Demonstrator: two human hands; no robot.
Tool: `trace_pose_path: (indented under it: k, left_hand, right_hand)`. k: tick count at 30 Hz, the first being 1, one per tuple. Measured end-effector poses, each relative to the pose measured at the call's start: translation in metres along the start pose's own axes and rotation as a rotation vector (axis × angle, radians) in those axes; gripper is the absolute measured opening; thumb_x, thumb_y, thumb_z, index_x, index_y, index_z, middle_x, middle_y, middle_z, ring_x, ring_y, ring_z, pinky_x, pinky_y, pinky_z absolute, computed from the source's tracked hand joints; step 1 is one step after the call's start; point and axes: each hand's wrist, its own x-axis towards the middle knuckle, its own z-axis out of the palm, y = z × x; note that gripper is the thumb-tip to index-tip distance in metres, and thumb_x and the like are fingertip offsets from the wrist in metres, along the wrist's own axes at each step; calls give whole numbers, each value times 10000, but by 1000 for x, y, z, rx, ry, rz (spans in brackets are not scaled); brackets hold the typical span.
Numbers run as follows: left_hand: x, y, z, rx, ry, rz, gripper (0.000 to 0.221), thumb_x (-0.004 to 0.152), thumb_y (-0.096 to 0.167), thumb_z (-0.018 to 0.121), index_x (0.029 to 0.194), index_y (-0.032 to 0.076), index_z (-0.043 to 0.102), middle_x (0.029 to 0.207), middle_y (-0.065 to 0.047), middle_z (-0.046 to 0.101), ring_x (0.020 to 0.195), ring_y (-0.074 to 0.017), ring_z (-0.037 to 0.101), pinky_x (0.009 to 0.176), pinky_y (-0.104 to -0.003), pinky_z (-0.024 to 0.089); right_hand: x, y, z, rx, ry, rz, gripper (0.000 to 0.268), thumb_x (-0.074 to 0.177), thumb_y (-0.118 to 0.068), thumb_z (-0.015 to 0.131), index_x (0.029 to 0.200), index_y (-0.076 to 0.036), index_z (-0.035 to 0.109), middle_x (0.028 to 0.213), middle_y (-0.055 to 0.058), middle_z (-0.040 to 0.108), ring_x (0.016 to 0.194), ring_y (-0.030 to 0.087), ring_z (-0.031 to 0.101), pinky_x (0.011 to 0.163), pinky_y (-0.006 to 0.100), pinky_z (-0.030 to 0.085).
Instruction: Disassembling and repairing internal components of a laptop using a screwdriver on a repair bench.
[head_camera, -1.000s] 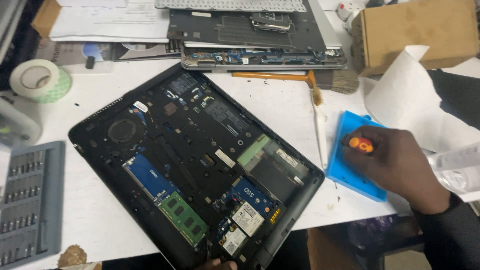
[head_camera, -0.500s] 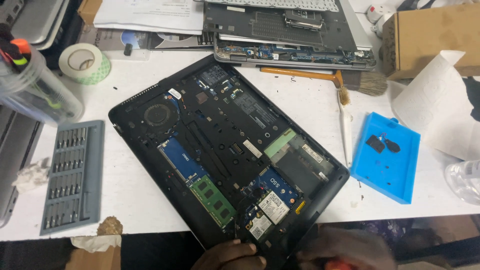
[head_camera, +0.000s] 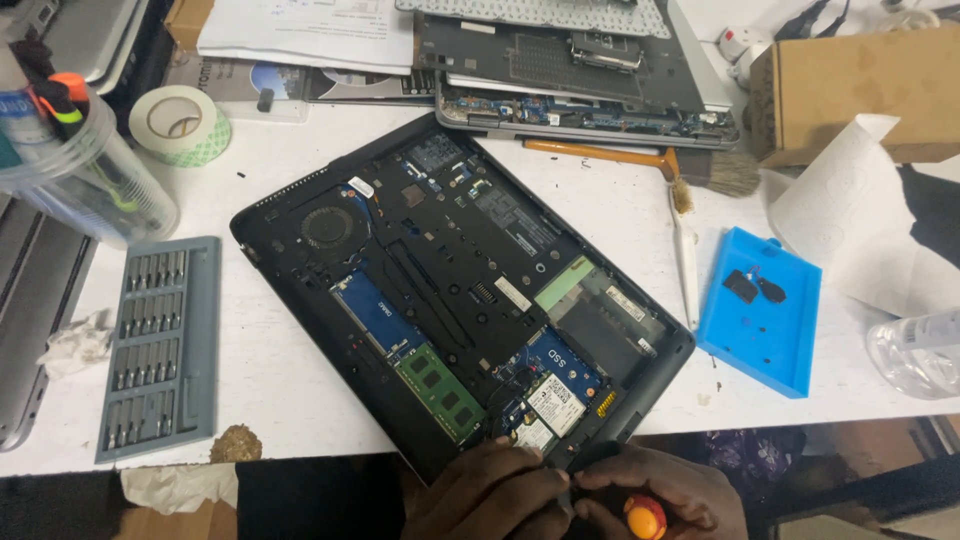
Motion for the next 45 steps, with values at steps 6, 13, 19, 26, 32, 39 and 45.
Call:
trace_pose_path:
  k: [6, 13, 19, 26, 32, 39, 45]
  left_hand:
    - [-4, -1, 2, -28, -27, 22, 168, 1013, 214, 659, 857, 161, 688, 989, 38, 743, 1048, -174, 722, 971, -380, 585]
    - [-10, -3, 4, -30, -52, 69, 133, 998, 192, 708, 873, 148, 701, 1031, 19, 753, 1081, -184, 709, 1017, -377, 559]
    - [-45, 0, 31, 64, 77, 78, 121, 915, 239, 778, 839, 249, 684, 1017, 102, 769, 1047, -136, 725, 945, -385, 597]
    - [-52, 10, 40, 189, 312, 122, 137, 1006, 260, 525, 910, 259, 622, 995, 135, 794, 964, -85, 784, 898, -315, 593]
    - [-51, 16, 34, 184, 246, 35, 144, 983, 303, 543, 874, 291, 635, 1022, 171, 787, 1000, -81, 770, 914, -344, 565]
    - [-63, 16, 48, 111, 225, -75, 121, 929, 286, 617, 889, 246, 724, 1007, 155, 790, 1035, -94, 752, 961, -364, 556]
    - [-73, 16, 56, 60, 148, -185, 209, 929, 297, 630, 1055, 210, 772, 1061, 153, 778, 1109, -108, 715, 1028, -381, 524]
  right_hand:
    - [-8, 15, -3, 46, -2, -43, 234, 702, -145, 905, 929, -140, 849, 839, 7, 869, 716, 57, 816, 716, 157, 616]
    - [9, 1, -63, 332, -75, 44, 639, 947, -564, 616, 1202, 15, 704, 1113, 155, 661, 878, 232, 807, 752, 316, 645]
    - [31, -45, -37, 752, 156, 82, 481, 911, -320, 775, 1098, 77, 581, 903, 198, 613, 552, 179, 619, 506, 309, 579]
    - [41, -51, -21, 667, 65, 97, 724, 853, 10, 678, 1501, -21, 355, 959, 226, 674, 585, 279, 737, 543, 395, 654]
    - [38, -53, 6, 707, 292, 36, 767, 856, -24, 669, 1558, -64, 365, 796, 139, 647, 491, 180, 601, 466, 279, 575]
    - [34, -42, 6, 702, 148, 35, 768, 880, -39, 696, 1555, -43, 329, 850, 171, 611, 595, 172, 607, 501, 260, 591]
    - [30, -43, 7, 642, 166, 92, 775, 856, -61, 714, 1551, -60, 372, 883, 196, 641, 632, 164, 623, 530, 268, 596]
